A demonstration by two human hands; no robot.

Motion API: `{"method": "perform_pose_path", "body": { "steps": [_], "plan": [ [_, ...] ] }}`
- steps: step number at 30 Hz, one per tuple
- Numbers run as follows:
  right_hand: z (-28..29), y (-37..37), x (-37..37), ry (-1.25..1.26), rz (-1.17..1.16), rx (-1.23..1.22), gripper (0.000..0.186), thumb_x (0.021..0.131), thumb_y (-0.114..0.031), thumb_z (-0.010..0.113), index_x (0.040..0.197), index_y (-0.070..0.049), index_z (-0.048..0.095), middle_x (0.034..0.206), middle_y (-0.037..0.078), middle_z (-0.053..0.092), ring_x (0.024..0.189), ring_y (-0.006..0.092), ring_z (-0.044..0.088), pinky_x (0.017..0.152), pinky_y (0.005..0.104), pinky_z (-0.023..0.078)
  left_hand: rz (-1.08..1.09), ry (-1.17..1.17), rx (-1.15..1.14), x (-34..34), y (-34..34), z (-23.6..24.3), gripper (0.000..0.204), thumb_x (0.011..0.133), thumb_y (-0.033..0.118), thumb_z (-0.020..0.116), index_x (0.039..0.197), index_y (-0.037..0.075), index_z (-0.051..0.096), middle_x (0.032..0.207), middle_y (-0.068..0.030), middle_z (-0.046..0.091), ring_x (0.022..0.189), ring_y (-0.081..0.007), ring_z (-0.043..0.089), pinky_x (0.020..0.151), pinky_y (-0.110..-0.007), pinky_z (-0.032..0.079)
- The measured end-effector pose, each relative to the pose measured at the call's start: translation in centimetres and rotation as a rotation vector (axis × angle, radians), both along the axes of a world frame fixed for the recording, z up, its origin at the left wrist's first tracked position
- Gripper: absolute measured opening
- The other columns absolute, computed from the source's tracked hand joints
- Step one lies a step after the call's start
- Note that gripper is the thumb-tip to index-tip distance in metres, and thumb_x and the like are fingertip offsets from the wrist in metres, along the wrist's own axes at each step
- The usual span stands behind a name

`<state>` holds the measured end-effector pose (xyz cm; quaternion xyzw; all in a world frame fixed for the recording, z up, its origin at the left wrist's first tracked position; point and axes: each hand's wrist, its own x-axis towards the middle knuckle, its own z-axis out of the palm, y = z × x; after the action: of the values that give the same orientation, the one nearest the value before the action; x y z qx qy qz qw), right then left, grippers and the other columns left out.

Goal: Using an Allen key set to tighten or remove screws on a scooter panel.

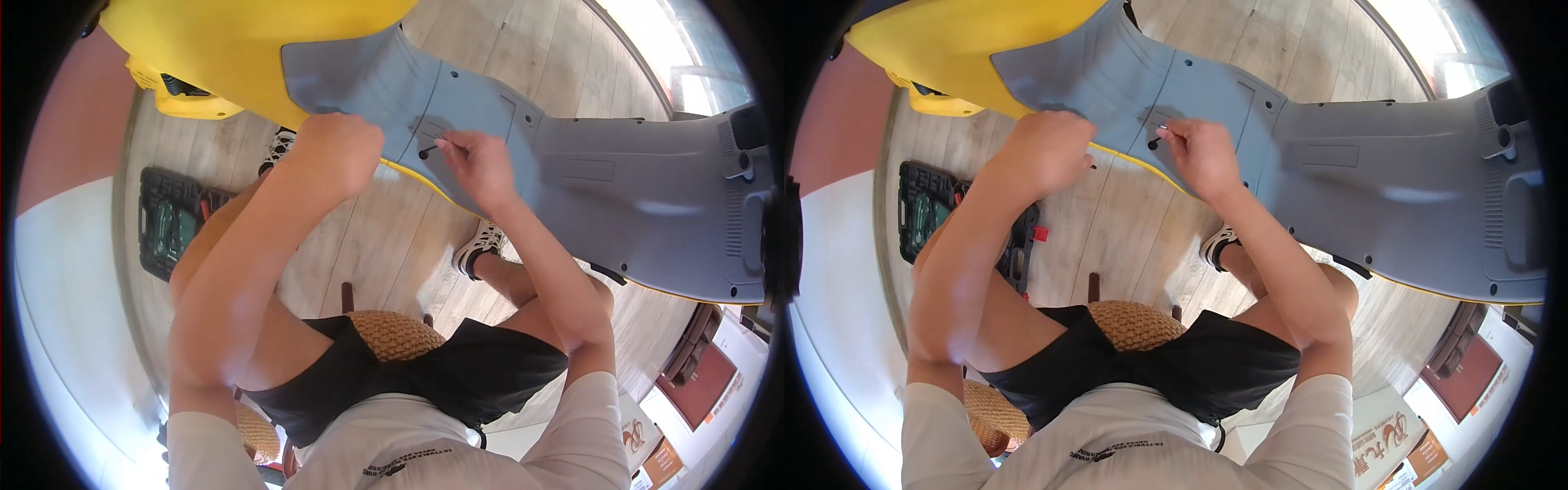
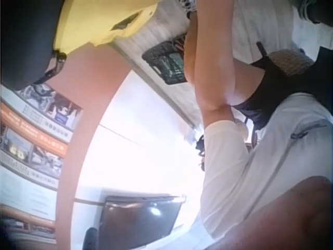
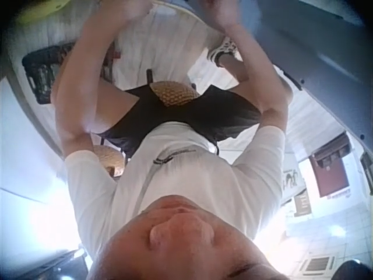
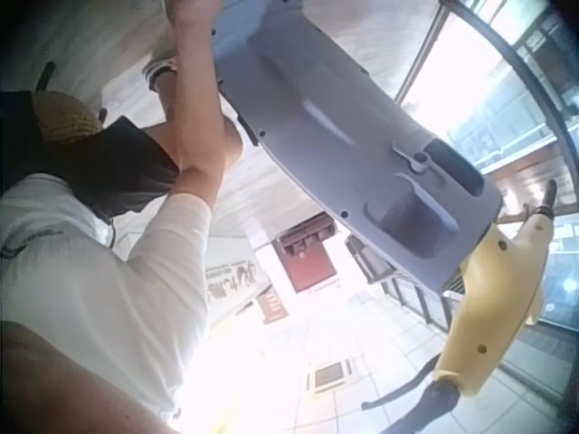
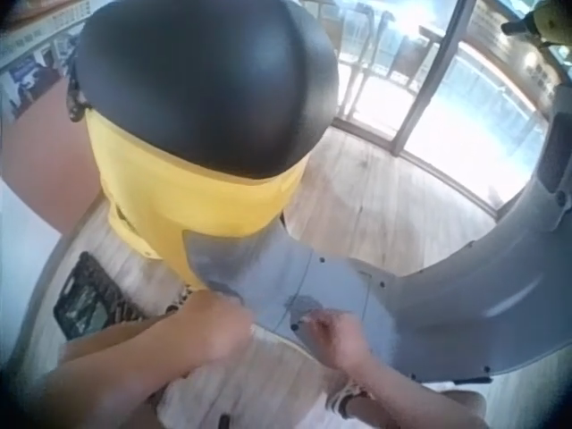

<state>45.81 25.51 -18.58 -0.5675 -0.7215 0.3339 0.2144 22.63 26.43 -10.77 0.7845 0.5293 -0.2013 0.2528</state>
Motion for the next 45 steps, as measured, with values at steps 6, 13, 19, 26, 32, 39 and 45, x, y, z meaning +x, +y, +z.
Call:
{"method": "perform_pose_path", "body": {
  "steps": [6, 13, 19, 26, 32, 39, 45],
  "plan": [
    [-0.1, -0.3, -0.4, -0.063, 0.107, 0.056, 0.018, 0.091, -0.016, 0.070, 0.097, 0.000, 0.072, 0.078, 0.016, 0.068, 0.067, 0.0329, 0.064, 0.063, 0.0364, 0.051, -0.007, -0.011, 0.012, 0.5, -0.1, 0.1, 0.021, 0.085, 0.021, 0.068, 0.095, 0.003, 0.068, 0.100, -0.0154, 0.069, 0.102, -0.0338, 0.065, 0.086, -0.046, 0.052],
    [0.3, 0.0, -0.4, -0.145, 0.231, 0.085, 0.010, 0.087, -0.008, 0.066, 0.093, -0.002, 0.071, 0.086, 0.017, 0.067, 0.080, 0.0382, 0.063, 0.070, 0.0434, 0.051, -0.023, -0.021, 0.009, 0.9, -0.3, 0.1, 0.020, 0.085, 0.020, 0.069, 0.095, 0.003, 0.067, 0.098, -0.0156, 0.068, 0.100, -0.0346, 0.064, 0.085, -0.046, 0.052],
    [0.6, 0.8, -0.3, -0.214, 0.393, 0.084, 0.013, 0.087, -0.005, 0.061, 0.098, -0.003, 0.069, 0.091, 0.017, 0.068, 0.085, 0.0388, 0.064, 0.075, 0.0453, 0.051, -0.058, -0.090, 0.056, 1.0, -0.2, -1.1, 0.016, 0.086, 0.017, 0.065, 0.095, 0.003, 0.067, 0.096, -0.0163, 0.069, 0.098, -0.0352, 0.066, 0.084, -0.047, 0.052],
    [1.4, 0.6, -0.3, -0.287, 0.447, -0.018, 0.033, 0.080, 0.001, 0.058, 0.111, -0.004, 0.066, 0.097, 0.015, 0.066, 0.090, 0.0371, 0.066, 0.080, 0.0444, 0.054, 0.131, -0.325, -0.169, 3.1, 2.5, -4.3, 0.037, 0.083, 0.003, 0.052, 0.115, 0.010, 0.069, 0.101, -0.0182, 0.071, 0.096, -0.0356, 0.067, 0.083, -0.048, 0.053],
    [1.7, -0.3, 0.3, -0.213, 0.440, 0.012, 0.026, 0.088, -0.011, 0.056, 0.110, 0.000, 0.065, 0.094, 0.018, 0.064, 0.084, 0.0379, 0.065, 0.077, 0.0448, 0.054, 0.056, -0.344, -0.154, 4.6, 2.1, -6.6, 0.043, 0.083, 0.003, 0.053, 0.121, 0.014, 0.068, 0.103, -0.0180, 0.072, 0.101, -0.0354, 0.067, 0.085, -0.045, 0.053],
    [1.4, -0.4, 0.4, -0.204, 0.401, 0.050, 0.017, 0.092, -0.013, 0.056, 0.100, 0.000, 0.063, 0.087, 0.018, 0.064, 0.078, 0.0397, 0.064, 0.071, 0.0466, 0.053, 0.025, -0.184, -0.167, 6.6, 2.4, -6.9, 0.033, 0.081, 0.006, 0.059, 0.112, 0.007, 0.072, 0.104, -0.0201, 0.071, 0.102, -0.0366, 0.067, 0.087, -0.047, 0.053],
    [1.6, -0.1, -0.1, -0.157, 0.224, -0.140, 0.015, 0.089, -0.005, 0.058, 0.098, 0.000, 0.068, 0.096, 0.020, 0.069, 0.087, 0.0383, 0.066, 0.075, 0.0451, 0.053, 0.139, -0.234, -0.073, 6.4, 3.2, -6.3, 0.031, 0.079, 0.005, 0.058, 0.105, 0.006, 0.074, 0.104, -0.0193, 0.072, 0.101, -0.0360, 0.067, 0.088, -0.045, 0.053]
  ]
}}
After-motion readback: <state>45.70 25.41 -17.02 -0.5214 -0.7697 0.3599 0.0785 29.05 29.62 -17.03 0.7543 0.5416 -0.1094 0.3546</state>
